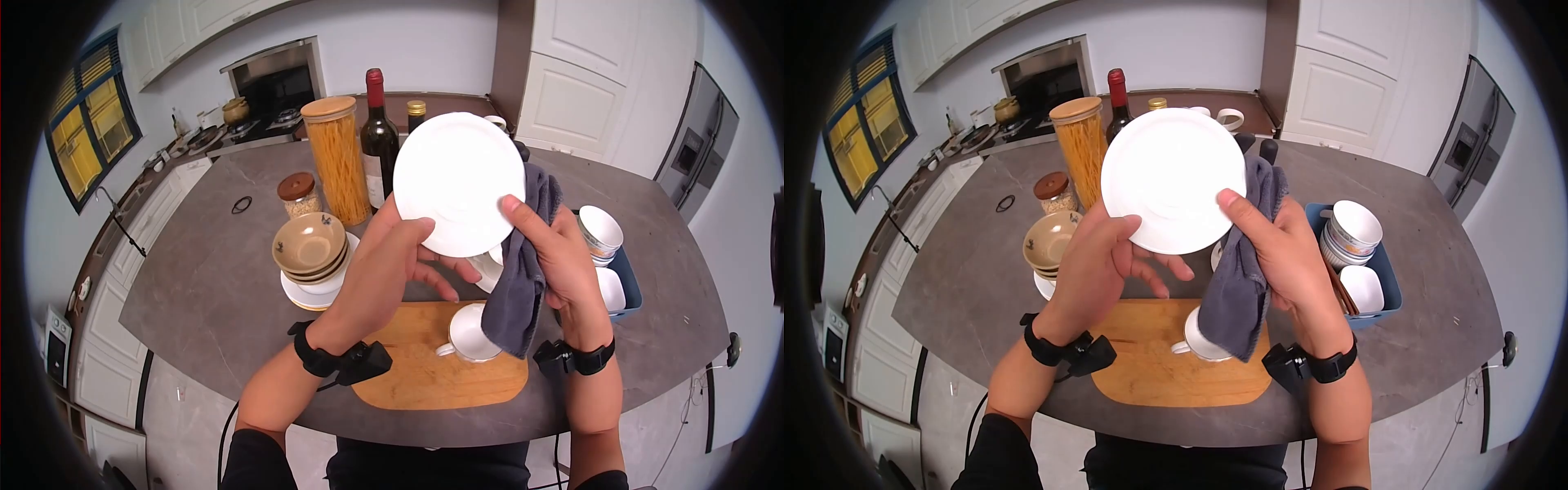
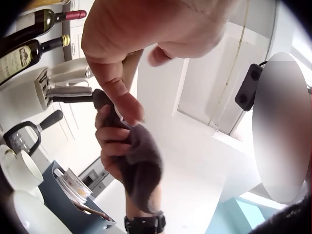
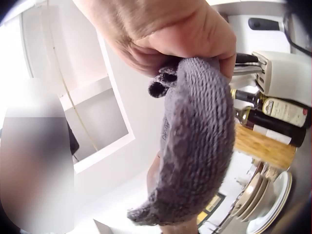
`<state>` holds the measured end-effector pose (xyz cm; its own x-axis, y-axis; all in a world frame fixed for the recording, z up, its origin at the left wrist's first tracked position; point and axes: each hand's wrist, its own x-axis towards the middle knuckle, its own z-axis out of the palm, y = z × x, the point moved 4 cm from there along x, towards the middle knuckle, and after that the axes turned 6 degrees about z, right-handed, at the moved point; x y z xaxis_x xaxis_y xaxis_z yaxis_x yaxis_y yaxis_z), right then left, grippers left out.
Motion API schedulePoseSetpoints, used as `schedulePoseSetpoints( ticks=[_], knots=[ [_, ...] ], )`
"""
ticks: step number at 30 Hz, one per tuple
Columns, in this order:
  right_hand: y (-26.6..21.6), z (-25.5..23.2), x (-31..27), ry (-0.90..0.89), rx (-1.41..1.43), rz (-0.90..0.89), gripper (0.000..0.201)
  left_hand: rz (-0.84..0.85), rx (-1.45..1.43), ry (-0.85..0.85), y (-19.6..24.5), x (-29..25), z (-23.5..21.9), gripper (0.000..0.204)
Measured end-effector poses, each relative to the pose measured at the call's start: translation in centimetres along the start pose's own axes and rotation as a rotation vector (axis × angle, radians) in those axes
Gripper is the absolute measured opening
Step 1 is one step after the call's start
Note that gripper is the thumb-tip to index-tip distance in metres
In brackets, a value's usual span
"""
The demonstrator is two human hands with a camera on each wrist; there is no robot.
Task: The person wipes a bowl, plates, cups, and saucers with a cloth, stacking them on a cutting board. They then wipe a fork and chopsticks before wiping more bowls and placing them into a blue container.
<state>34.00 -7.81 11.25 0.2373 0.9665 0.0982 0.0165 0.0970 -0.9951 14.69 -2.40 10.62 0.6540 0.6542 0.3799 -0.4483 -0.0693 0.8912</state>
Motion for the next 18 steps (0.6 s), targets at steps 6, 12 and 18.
schedulePoseSetpoints(
  ticks=[6, 12, 18],
  knots=[
    [-0.6, -0.5, 0.2, 0.403, -0.424, -0.533, 0.042, -0.115, -0.020, 0.016, -1.4, 0.0, 0.6, 0.054],
    [0.0, 3.8, -1.2, 0.204, -0.729, -0.720, 0.043, -0.184, 0.099, -0.015, -3.2, -0.4, 1.7, 0.073],
    [-0.6, 5.9, -2.7, -0.222, -0.722, -0.793, 0.059, -0.051, 0.061, 0.103, -1.5, -0.2, 0.3, 0.093]
  ],
)
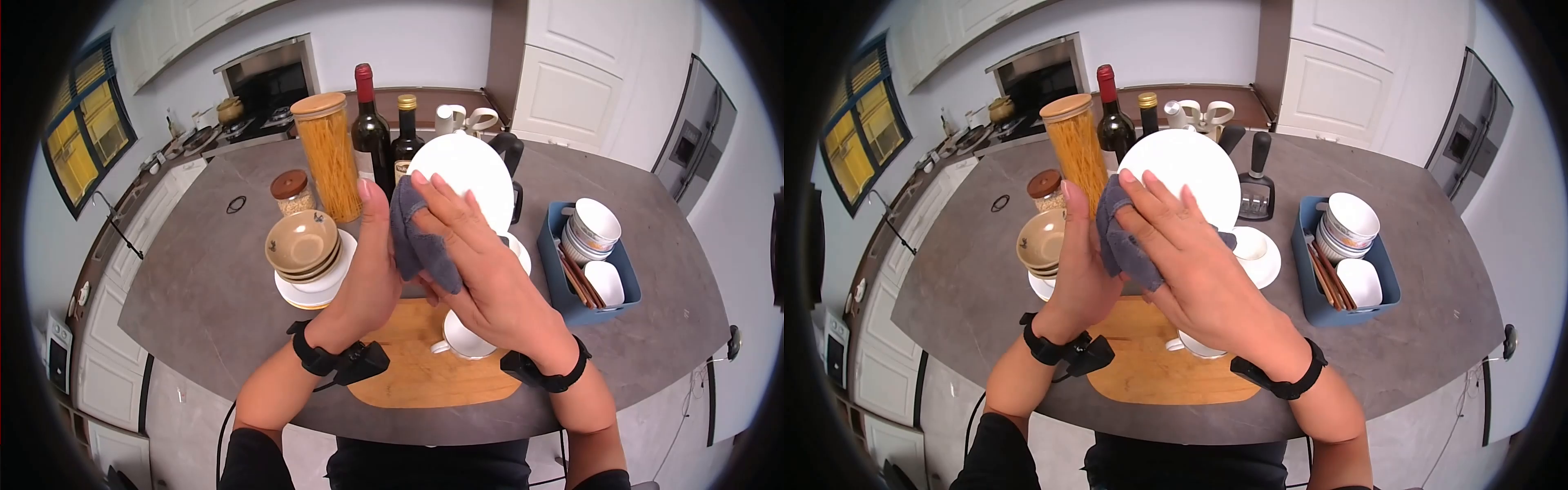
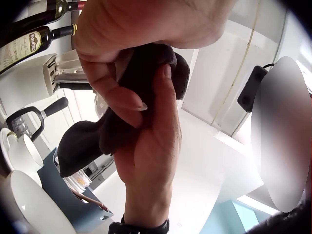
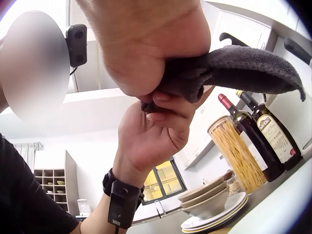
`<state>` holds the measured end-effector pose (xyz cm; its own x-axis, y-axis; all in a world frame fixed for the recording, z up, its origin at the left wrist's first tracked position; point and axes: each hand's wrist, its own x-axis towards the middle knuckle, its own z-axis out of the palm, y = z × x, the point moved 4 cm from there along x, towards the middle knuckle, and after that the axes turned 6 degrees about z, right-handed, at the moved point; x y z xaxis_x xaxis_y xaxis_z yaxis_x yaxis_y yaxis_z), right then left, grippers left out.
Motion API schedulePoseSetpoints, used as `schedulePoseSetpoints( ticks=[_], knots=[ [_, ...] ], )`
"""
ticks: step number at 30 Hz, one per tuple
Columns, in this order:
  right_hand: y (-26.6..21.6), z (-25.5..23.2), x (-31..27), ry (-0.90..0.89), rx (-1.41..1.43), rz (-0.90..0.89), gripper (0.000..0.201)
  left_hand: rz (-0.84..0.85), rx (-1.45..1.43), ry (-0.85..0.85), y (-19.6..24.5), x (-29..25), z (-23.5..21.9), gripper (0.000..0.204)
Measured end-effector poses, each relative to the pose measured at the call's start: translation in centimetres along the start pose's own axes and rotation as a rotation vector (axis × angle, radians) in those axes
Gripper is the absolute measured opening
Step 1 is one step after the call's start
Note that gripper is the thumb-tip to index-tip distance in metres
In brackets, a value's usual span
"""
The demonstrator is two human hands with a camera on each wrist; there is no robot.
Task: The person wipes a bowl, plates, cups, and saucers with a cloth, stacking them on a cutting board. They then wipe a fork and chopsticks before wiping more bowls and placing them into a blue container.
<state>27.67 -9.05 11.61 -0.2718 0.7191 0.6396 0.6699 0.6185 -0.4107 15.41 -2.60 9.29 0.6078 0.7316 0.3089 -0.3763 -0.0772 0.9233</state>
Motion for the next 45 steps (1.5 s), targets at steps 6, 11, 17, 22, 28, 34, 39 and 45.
schedulePoseSetpoints(
  ticks=[6, 11, 17, 22, 28, 34, 39, 45],
  knots=[
    [1.4, -0.6, 0.0, 0.147, -0.519, 0.066, 0.070, -0.086, 0.117, -0.074, -2.0, -0.1, 0.3, 0.074],
    [3.8, -2.3, 0.1, 0.317, -0.494, 0.178, 0.056, -0.057, 0.184, -0.064, -1.0, -0.7, 1.8, 0.057],
    [3.9, -3.2, -0.3, 0.486, -0.216, 0.335, 0.037, 0.094, 0.163, -0.017, -0.6, -0.8, 1.4, 0.051],
    [3.9, -1.9, -0.8, 0.408, -0.251, 0.406, 0.024, 0.255, 0.152, 0.087, -0.1, -0.1, 0.6, 0.045],
    [1.0, -2.2, -2.3, -0.080, -0.290, 0.532, 0.020, 0.240, 0.353, 0.182, 0.4, 1.8, -2.7, 0.043],
    [-1.2, -7.3, -1.9, 0.322, -0.132, 0.544, 0.019, -0.102, 0.612, 0.104, -2.9, 2.9, -6.9, 0.036],
    [-2.1, -8.0, -2.3, 0.338, -0.123, 0.559, 0.018, -0.286, 0.743, 0.016, -7.4, 3.9, -7.4, 0.034],
    [-2.3, -7.5, -2.4, 0.372, 0.014, 0.506, 0.025, -0.375, 0.677, -0.005, -9.7, 4.1, -9.2, 0.036]
  ],
)
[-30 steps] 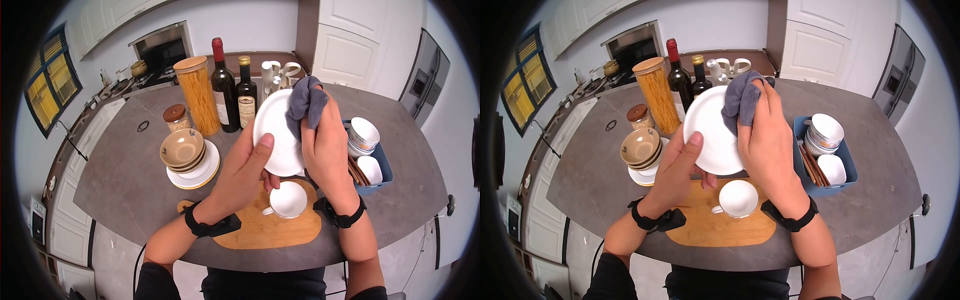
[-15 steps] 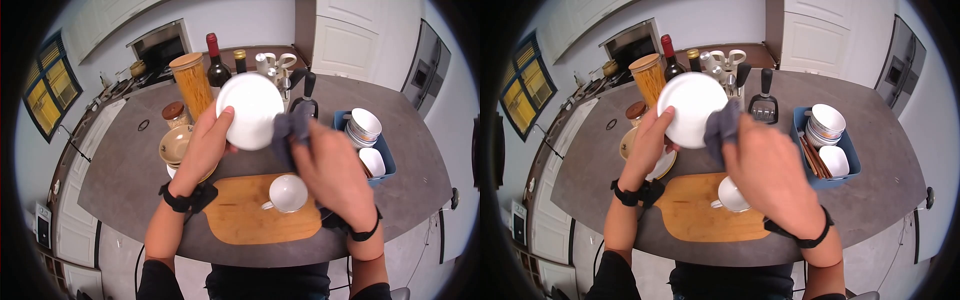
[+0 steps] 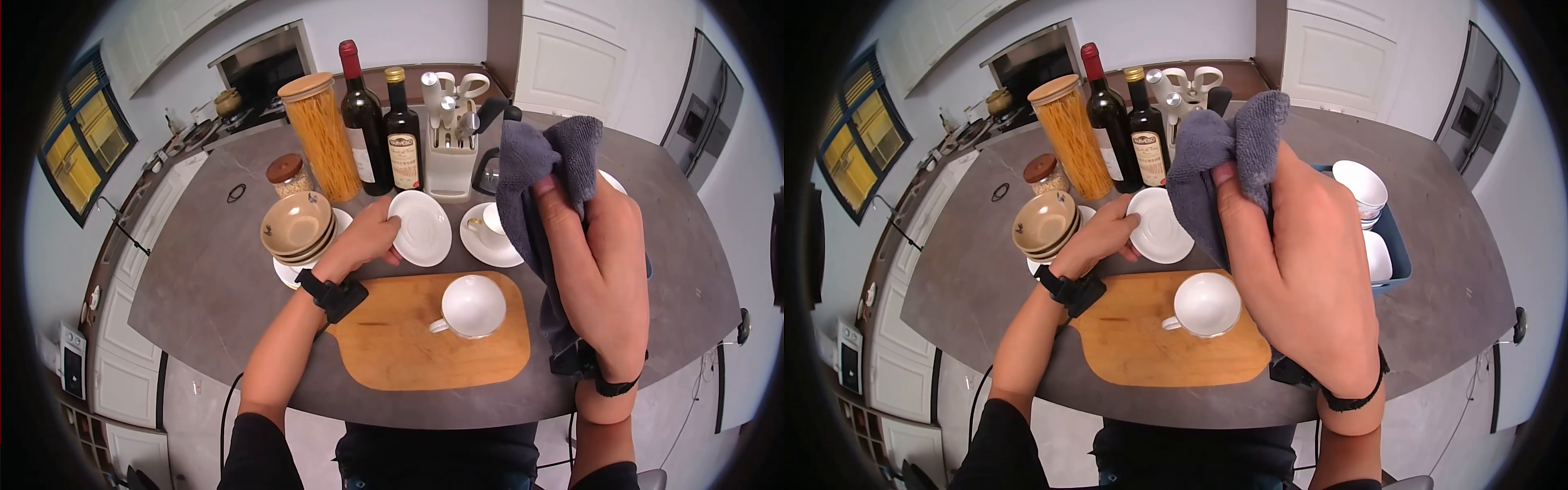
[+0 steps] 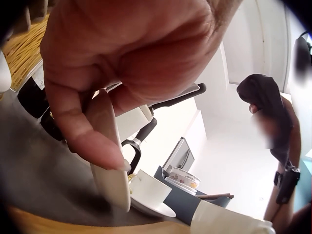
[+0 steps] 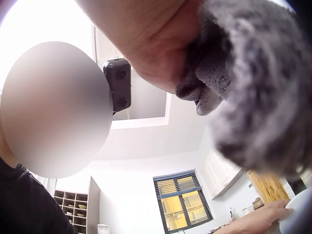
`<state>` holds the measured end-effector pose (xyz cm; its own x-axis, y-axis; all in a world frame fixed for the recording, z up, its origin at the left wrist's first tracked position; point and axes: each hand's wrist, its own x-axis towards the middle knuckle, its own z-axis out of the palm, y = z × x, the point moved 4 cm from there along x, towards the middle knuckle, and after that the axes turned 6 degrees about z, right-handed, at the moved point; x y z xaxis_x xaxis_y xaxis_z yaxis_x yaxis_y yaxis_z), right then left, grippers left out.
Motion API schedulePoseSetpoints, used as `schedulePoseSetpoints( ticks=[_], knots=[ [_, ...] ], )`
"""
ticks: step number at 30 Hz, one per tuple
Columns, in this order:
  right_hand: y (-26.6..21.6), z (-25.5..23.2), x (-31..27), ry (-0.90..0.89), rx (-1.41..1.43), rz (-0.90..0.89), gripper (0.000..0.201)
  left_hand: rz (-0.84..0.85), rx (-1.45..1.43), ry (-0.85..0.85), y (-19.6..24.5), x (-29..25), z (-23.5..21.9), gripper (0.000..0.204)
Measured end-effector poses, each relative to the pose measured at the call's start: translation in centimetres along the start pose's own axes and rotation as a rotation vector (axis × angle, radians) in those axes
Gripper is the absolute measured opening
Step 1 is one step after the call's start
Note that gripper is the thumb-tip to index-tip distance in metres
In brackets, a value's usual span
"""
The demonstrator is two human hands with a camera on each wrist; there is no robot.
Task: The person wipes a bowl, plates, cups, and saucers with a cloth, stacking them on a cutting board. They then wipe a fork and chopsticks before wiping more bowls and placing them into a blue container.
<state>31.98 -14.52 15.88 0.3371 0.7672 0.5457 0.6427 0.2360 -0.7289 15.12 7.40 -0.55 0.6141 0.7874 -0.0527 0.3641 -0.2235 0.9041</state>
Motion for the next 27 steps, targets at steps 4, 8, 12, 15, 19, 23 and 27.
schedulePoseSetpoints(
  ticks=[4, 8, 12, 15, 19, 23, 27],
  knots=[
    [0.0, 0.0, 0.1, -0.020, -0.015, -0.006, 0.026, 0.043, -0.036, -0.006, -1.6, 0.8, 0.1, 0.028],
    [0.4, 0.1, 0.1, -0.070, 0.024, 0.035, 0.025, 0.110, 0.168, 0.084, -1.0, 0.3, -0.2, 0.028],
    [0.7, 0.3, 0.1, -0.062, 0.043, -0.019, 0.025, 0.067, 0.349, 0.120, -0.9, 0.2, -0.2, 0.030],
    [0.5, 0.5, 0.1, -0.068, 0.052, 0.004, 0.025, 0.045, 0.412, 0.095, -1.3, 0.3, -0.3, 0.040],
    [0.3, 0.5, -0.1, -0.066, 0.050, 0.048, 0.025, 0.044, 0.523, 0.063, -1.8, 0.2, -0.1, 0.050],
    [0.3, 0.5, -0.1, -0.067, 0.023, 0.055, 0.025, 0.351, 0.915, 0.217, -3.8, 0.7, -0.2, 0.051],
    [0.5, 0.6, -0.1, -0.066, 0.023, 0.066, 0.025, 0.356, 0.863, 0.237, 3.2, -3.0, 1.9, 0.057]
  ],
)
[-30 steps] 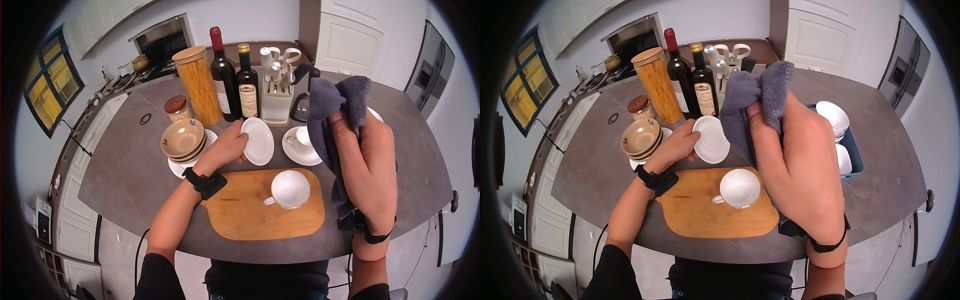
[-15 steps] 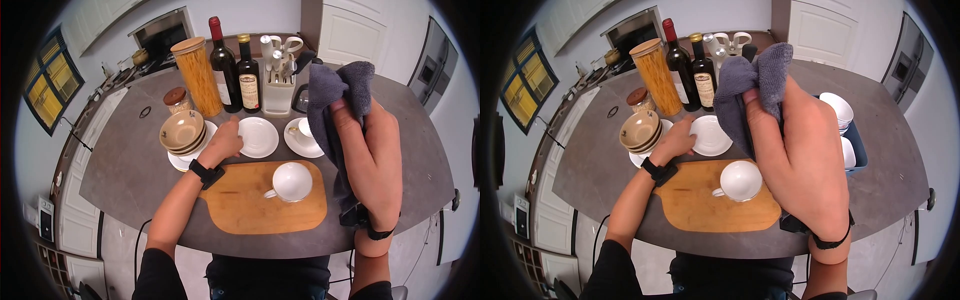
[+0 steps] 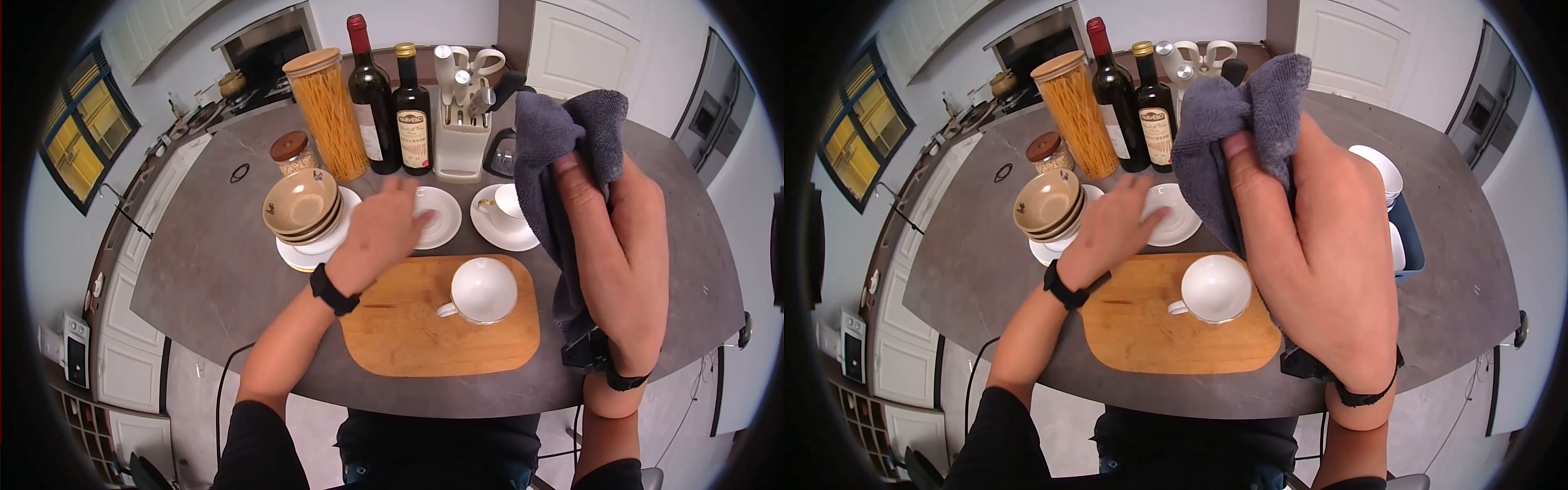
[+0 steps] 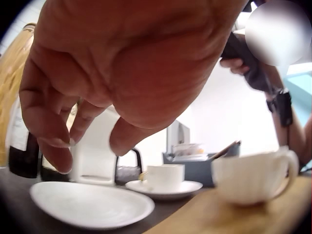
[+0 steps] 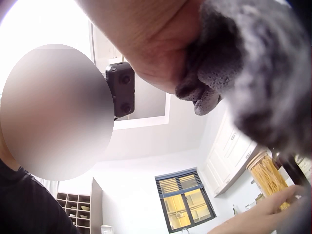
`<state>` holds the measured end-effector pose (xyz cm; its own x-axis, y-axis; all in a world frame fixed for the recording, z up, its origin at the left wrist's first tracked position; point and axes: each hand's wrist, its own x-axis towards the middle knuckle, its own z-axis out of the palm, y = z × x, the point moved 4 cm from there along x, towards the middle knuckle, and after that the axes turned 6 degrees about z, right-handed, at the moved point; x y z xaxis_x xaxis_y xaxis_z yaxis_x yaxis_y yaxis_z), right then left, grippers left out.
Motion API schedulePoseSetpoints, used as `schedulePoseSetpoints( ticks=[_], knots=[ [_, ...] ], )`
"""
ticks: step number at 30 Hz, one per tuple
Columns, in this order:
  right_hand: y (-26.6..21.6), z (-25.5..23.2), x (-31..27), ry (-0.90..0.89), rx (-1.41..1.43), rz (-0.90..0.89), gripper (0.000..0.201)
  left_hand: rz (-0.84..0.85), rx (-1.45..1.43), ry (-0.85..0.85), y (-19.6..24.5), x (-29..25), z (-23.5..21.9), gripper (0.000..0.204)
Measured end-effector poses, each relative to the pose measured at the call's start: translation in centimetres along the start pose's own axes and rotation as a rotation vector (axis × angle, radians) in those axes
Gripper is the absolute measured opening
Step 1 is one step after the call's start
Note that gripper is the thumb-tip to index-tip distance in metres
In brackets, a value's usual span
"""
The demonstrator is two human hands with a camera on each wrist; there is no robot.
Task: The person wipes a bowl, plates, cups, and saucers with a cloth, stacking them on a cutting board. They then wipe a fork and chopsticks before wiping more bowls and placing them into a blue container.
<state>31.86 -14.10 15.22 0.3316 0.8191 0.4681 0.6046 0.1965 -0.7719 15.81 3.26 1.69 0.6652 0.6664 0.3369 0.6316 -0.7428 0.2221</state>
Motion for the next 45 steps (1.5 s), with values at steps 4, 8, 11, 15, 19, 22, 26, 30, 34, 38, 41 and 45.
schedulePoseSetpoints(
  ticks=[4, 8, 11, 15, 19, 22, 26, 30, 34, 38, 41, 45],
  knots=[
    [0.2, 0.0, 0.1, 0.014, 0.007, -0.074, 0.026, 0.447, -0.387, -0.179, 7.0, -2.3, 0.0, 0.080],
    [-0.2, 0.0, -0.2, 0.007, -0.022, -0.017, 0.027, 0.575, -0.333, -0.244, 9.6, -4.5, 0.9, 0.084],
    [-0.3, 0.0, -0.3, 0.011, -0.021, -0.009, 0.027, 0.467, -0.356, -0.311, 9.1, -3.6, 1.5, 0.079],
    [-0.2, 0.1, -0.3, 0.039, 0.077, -0.091, 0.026, 0.413, -0.400, -0.109, 5.8, -1.4, 0.9, 0.074],
    [0.1, 0.1, -0.1, 0.003, 0.048, -0.041, 0.025, 0.280, -0.380, -0.008, 0.9, 1.4, -0.6, 0.073],
    [0.2, 0.2, 0.1, -0.001, 0.042, -0.063, 0.024, 0.189, -0.360, 0.009, -1.8, 2.2, 0.6, 0.069],
    [0.2, 0.3, 0.2, -0.019, -0.019, -0.053, 0.024, 0.220, -0.410, 0.048, -3.4, 2.7, 2.8, 0.069],
    [0.4, 0.3, 0.4, -0.016, -0.011, -0.038, 0.024, 0.174, -0.420, -0.017, -3.9, 2.8, 3.3, 0.071],
    [0.6, 0.3, 0.4, -0.006, -0.023, -0.083, 0.023, 0.172, -0.459, -0.075, -3.9, 2.9, 3.5, 0.076],
    [0.5, 0.2, 0.5, -0.013, -0.036, -0.098, 0.022, 0.211, -0.469, -0.093, -3.6, 2.8, 3.3, 0.083],
    [0.7, 0.3, 0.5, -0.014, -0.004, -0.112, 0.022, 0.198, -0.409, -0.180, -3.5, 2.7, 2.9, 0.086],
    [1.0, 0.2, 0.6, -0.036, -0.008, -0.093, 0.021, 0.146, -0.416, -0.211, -3.3, 2.3, 2.2, 0.087]
  ],
)
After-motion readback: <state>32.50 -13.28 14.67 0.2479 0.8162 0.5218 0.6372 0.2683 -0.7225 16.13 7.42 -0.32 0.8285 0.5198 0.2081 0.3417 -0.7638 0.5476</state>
